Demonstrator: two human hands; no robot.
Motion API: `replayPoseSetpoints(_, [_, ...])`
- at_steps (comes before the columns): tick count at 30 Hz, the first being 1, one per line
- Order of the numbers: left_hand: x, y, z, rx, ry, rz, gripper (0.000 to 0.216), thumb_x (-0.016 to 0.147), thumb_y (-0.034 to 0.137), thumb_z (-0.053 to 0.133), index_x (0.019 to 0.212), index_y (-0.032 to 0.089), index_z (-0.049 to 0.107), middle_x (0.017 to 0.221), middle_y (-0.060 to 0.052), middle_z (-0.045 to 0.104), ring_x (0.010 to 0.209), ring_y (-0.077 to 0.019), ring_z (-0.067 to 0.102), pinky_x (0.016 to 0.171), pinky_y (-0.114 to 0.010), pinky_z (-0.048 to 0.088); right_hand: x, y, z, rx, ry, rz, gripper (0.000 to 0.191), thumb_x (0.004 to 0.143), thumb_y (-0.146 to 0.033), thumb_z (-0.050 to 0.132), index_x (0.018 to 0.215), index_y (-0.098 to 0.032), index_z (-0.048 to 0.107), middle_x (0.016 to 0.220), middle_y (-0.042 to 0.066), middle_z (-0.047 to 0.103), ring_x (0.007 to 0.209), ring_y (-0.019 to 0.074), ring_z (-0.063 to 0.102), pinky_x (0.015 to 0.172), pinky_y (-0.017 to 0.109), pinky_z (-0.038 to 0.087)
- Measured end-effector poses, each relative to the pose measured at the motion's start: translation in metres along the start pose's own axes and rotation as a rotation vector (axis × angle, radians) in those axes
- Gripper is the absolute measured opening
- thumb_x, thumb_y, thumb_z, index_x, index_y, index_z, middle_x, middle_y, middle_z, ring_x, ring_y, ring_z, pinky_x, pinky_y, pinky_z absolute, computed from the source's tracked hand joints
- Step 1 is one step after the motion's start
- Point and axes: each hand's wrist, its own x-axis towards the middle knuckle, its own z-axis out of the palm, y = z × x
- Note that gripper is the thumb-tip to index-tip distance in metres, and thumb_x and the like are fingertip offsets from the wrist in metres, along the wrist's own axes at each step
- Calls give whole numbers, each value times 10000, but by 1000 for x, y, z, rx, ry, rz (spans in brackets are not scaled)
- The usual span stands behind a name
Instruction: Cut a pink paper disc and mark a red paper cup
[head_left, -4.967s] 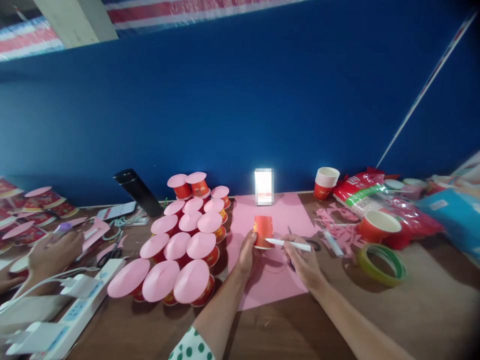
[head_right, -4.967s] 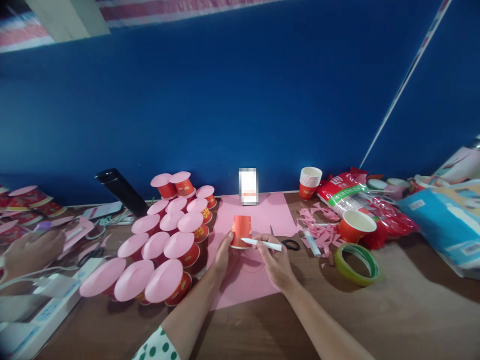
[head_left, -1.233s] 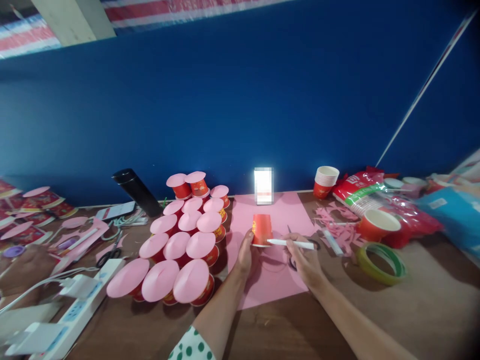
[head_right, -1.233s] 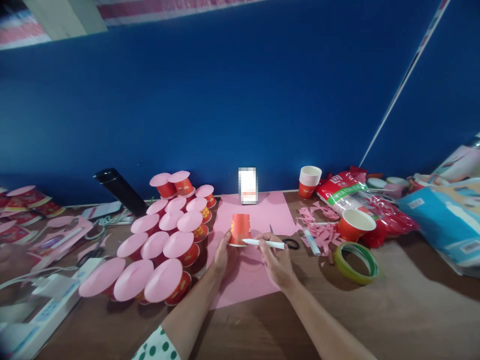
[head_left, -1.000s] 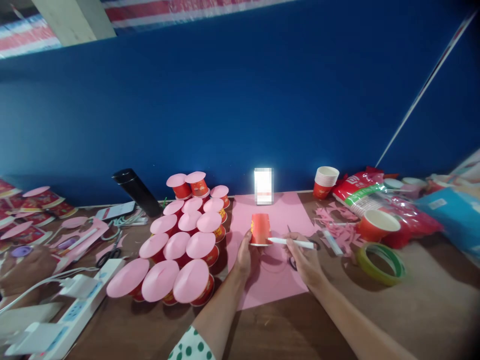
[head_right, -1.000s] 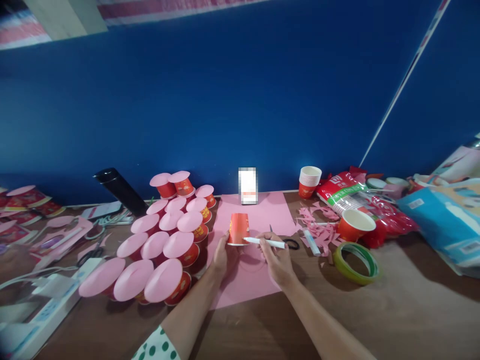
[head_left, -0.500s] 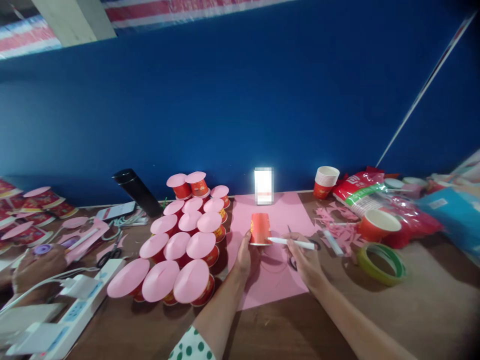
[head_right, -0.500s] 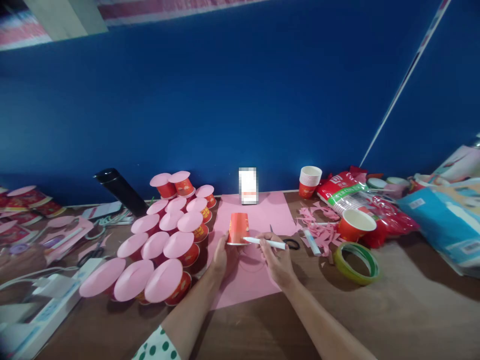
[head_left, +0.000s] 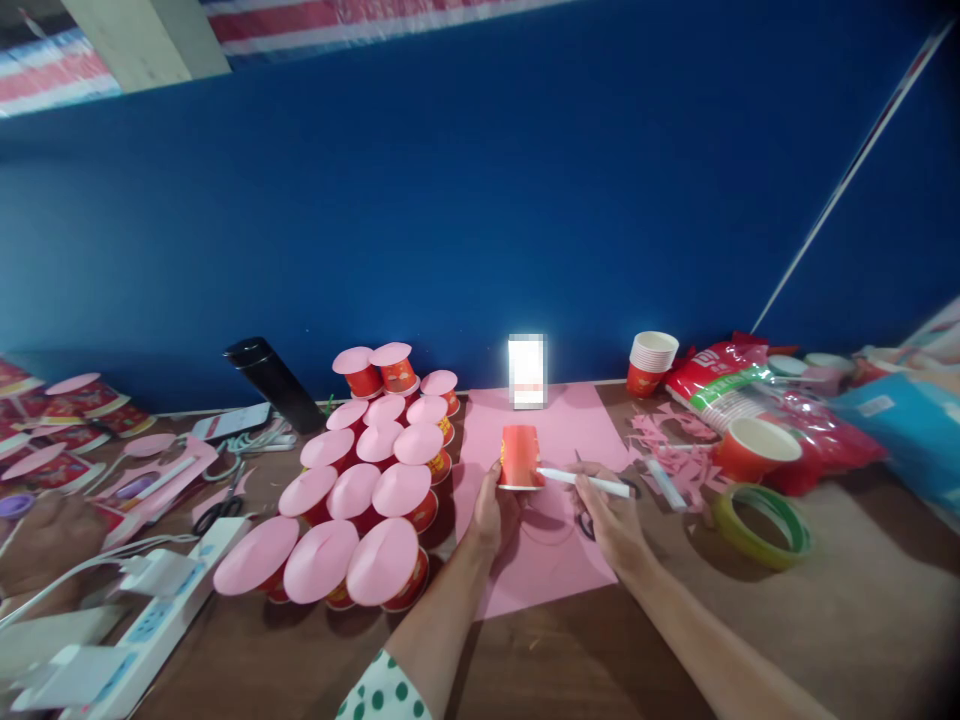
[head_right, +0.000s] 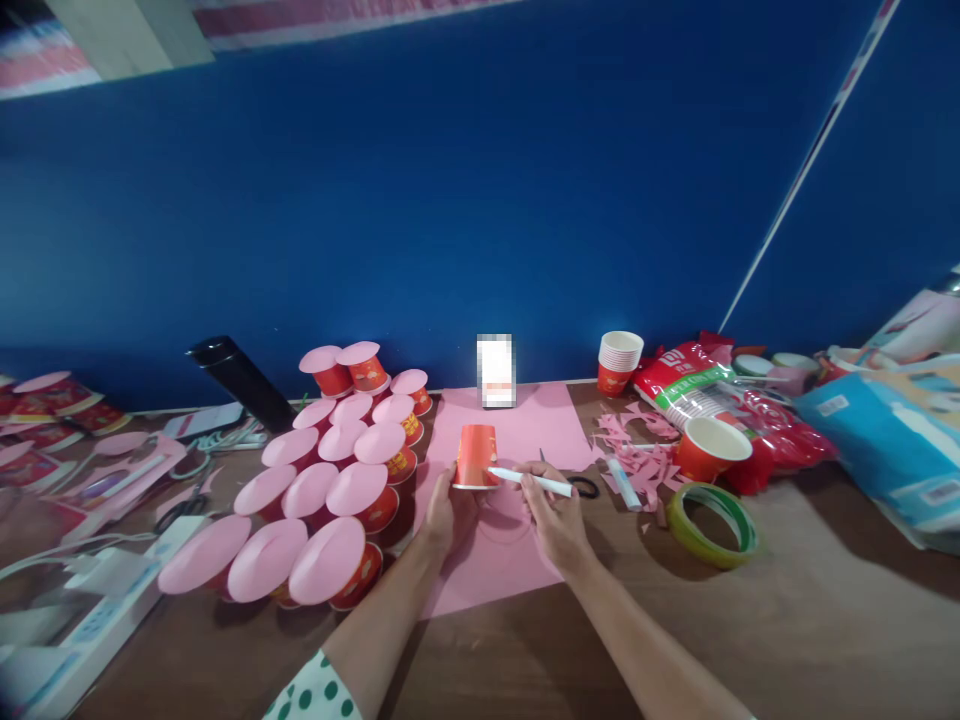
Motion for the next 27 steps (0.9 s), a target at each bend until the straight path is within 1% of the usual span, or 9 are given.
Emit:
replayPoseSetpoints(5, [-1,1,3,-15,2,0,357,854,335,521,1143,139,596,1053,-96,686,983,-240,636,906,-359,456,1,0,0,-31,-13,-1,329,794,-482,626,884,-166,632,623,-4,562,485,70,439,412,172,346])
replayPoseSetpoints(11, [-4,3,7,-7,17,-13,376,857,334,517,1159,121,588,1048,-108,687,990,-246,633,906,-366,460,0,-2,-1,-33,-10,-12,330,793,-495,619,861,-172,636,583,-20,531,474,71,429,408,169,341])
replayPoseSetpoints(14, [-4,2,6,-15,15,-8,371,857,335,519,1155,126,591,1054,-106,686,993,-248,633,908,-368,461,0,-2,0,-39,-15,-3,327,800,-490,614,886,-175,635,605,-15,547,477,67,424,410,167,335])
replayPoseSetpoints(18, [-2,1,3,-20,18,-24,370,854,338,522,1146,123,594,1053,-111,687,1000,-253,632,905,-371,465,1,0,-1,-40,-37,-17,312,805,-479,615,857,-172,628,599,-17,536,480,72,431,411,174,341])
replayPoseSetpoints(23, [-1,1,2,-26,23,-28,371,851,338,524,1149,129,593,1051,-109,689,1006,-251,632,912,-371,463,0,1,-2,-44,-15,-15,323,800,-487,613,859,-169,626,584,-21,527,466,72,430,399,175,337])
replayPoseSetpoints(27, [-2,2,4,-19,27,-19,362,851,331,522,1148,138,595,1057,-101,689,1013,-246,630,920,-365,459,-1,0,-2,-61,-47,-4,347,786,-511,615,848,-170,626,582,-19,532,453,71,427,382,173,334])
